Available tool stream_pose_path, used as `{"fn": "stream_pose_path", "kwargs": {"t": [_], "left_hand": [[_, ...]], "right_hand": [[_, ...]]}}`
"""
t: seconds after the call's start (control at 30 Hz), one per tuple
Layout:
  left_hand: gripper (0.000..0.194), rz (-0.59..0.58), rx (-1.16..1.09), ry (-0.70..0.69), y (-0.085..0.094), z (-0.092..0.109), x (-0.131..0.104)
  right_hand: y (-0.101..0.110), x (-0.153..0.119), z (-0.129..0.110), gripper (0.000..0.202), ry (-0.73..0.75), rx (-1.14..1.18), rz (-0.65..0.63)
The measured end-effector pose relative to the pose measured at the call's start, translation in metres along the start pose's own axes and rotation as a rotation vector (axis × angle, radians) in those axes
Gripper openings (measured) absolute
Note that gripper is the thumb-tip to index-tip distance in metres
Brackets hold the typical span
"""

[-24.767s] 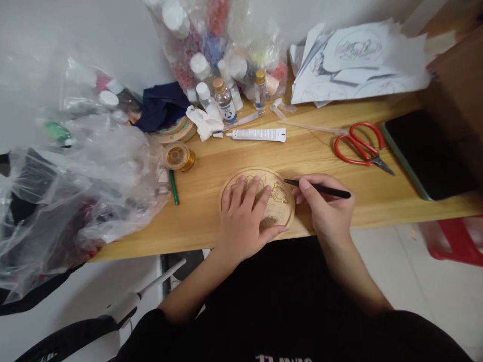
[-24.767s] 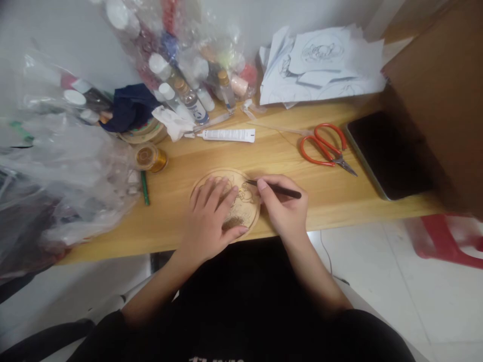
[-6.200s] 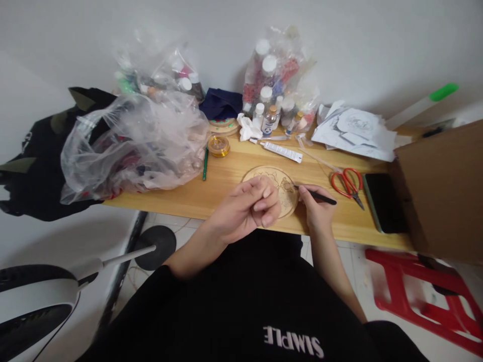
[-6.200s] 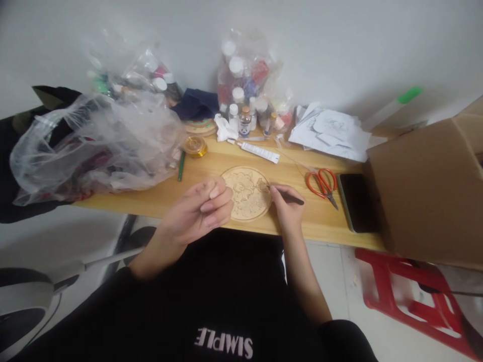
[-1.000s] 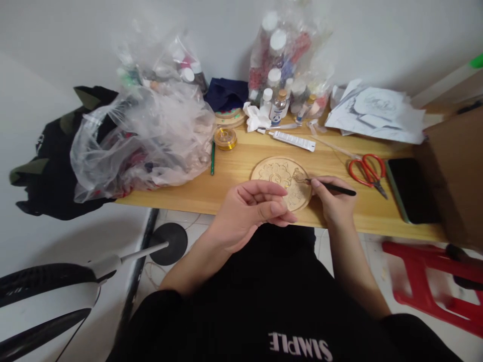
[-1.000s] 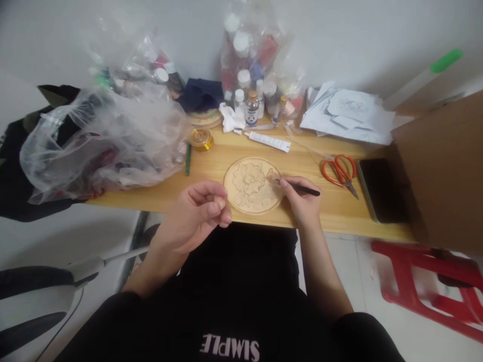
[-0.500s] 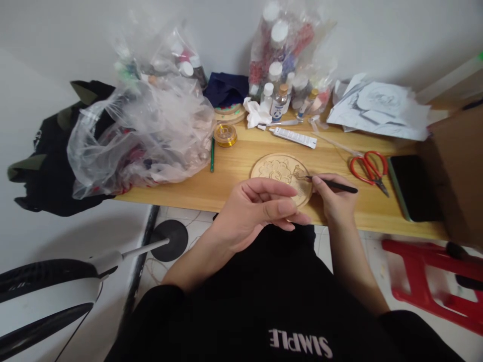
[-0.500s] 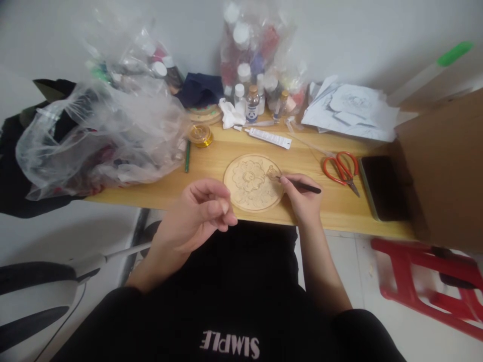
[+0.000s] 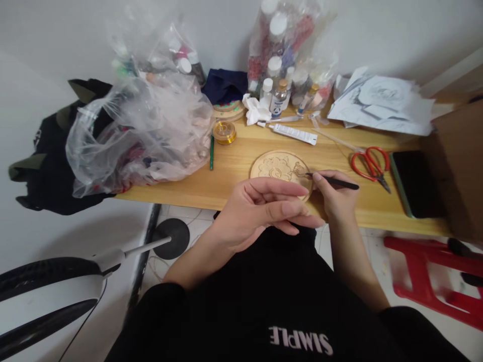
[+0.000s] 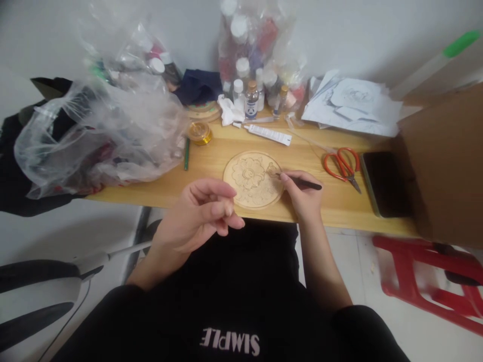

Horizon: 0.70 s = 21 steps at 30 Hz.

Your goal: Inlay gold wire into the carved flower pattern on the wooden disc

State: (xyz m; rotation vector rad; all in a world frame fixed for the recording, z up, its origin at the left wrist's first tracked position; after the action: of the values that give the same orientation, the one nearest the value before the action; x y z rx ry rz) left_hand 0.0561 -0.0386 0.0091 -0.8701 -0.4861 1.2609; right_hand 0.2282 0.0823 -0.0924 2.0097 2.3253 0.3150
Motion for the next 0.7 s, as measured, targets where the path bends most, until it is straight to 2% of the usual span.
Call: {"fn": "stream_pose_path", "kwargs": {"t": [0.13, 0.37, 0.5, 0.7], "left_hand": [[0.027, -0.013, 0.013, 0.007, -0.0028, -0.001, 0.0001], [0.017, -0.038, -0.046, -0.081, -0.0057, 0.0023, 0.002], [0.022, -0.033, -0.048, -0.047, -0.0038, 0.0007, 0.0018], [0.014, -0.075, -0.096, -0.057, -0.0029, -0.0004, 0.0021]], "right_hand": [[-0.0004, 0.0005, -0.0013, 0.028, 0.006, -0.002, 0.001], [-0.0005, 0.0001, -0.0029, 0.024, 0.008, 0.007, -0.01], [-0.0006, 0.0002, -0.0036, 0.019, 0.001, 0.018, -0.02], [0.0001, -0.0008, -0.0045, 0.017, -0.006, 0.007, -0.031]]}}
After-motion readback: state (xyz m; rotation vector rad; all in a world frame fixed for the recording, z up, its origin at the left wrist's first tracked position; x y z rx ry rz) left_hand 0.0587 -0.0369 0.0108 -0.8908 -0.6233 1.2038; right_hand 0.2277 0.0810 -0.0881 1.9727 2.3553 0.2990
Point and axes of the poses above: each hand's wrist, its own x-axis towards the middle knuckle, its own y-axis out of the back of the hand, z = x × y, the point moved 4 cm from there along x, towards the middle knuckle, and after that the axes turned 6 degrees about -z, right-handed, at the moved point
